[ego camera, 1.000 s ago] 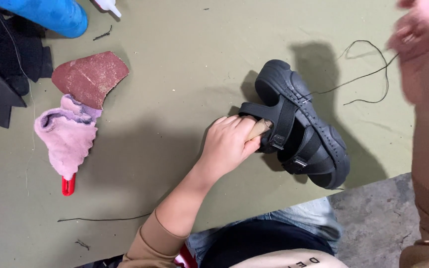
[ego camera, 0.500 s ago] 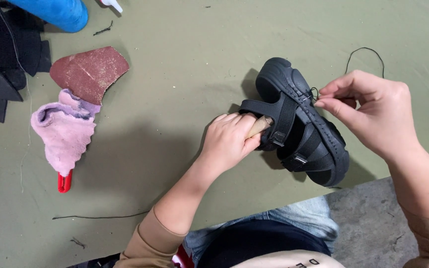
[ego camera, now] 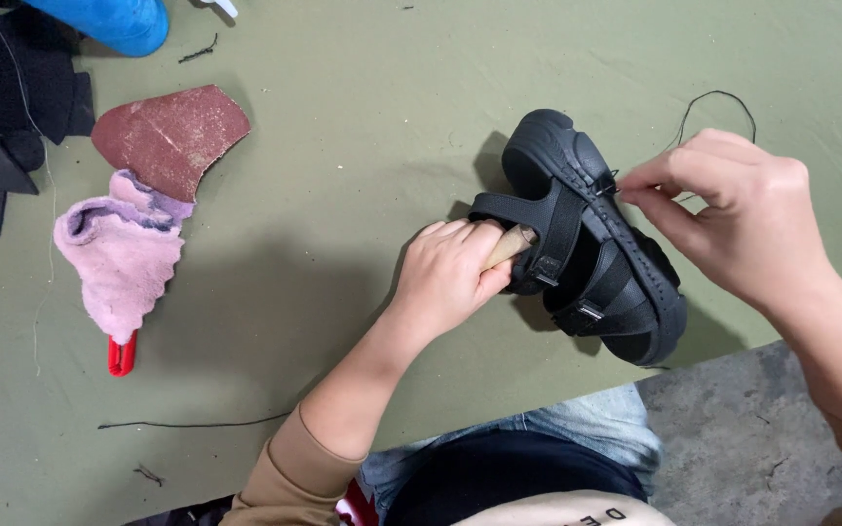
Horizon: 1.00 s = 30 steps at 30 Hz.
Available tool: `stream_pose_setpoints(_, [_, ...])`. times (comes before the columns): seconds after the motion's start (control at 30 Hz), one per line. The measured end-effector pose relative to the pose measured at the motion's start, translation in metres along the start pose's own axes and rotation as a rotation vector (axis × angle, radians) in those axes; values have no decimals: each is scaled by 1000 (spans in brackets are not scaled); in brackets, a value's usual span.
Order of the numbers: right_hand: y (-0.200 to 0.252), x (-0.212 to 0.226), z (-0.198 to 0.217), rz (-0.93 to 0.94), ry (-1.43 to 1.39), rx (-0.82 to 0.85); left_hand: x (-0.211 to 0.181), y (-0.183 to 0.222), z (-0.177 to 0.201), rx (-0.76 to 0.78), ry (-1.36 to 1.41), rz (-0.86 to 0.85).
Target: The person sews the sole of a black sandal using a needle and thread, pulling the thread through the sole repeatedly.
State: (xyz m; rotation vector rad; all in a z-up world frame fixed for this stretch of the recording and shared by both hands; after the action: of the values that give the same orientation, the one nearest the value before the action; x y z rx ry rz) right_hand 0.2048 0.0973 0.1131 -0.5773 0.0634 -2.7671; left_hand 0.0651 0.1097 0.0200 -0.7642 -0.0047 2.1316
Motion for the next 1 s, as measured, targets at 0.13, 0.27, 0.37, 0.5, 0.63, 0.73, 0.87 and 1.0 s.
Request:
stream_pose_setpoints(0.13, [-3,7,0,88,58,38,0,0,0,19,16,6])
stream_pose_setpoints(0.27, [-1,11,-2,163,89,72,1,0,-1,14,23,10])
stream_pose_setpoints(0.37, [-2,11,-3,185,79,85,1,0,-1,27,35,15])
stream_pose_setpoints(0.5, [0,5,-4,178,121,86,2,-1,-2,39,31,18])
stream_pose_setpoints(0.63, [1,1,-6,204,94,86,1,-1,0,25,33,14])
stream_pose_setpoints(0.73, [2,-1,-7,251,70,83,0,-1,1,18,31,11])
stream_pose_setpoints(0.87, [6,-9,-9,272,22,39,1,-1,1,23,30,20])
stream_pose_setpoints(1.0, [5,-15,-11,278,-38,15,0,-1,3,21,32,18])
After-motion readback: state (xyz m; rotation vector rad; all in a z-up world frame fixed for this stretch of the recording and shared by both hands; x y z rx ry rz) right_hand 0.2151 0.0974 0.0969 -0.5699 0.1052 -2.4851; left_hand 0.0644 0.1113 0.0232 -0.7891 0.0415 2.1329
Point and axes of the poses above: each hand's wrist, its own y-axis away from the middle knuckle, its own z-axis out of the back of the hand, x = y × z, the point moved 8 cm from there along -y, towards the middle knuckle, and after that the axes turned 9 degrees about x, right-handed, at the moved point
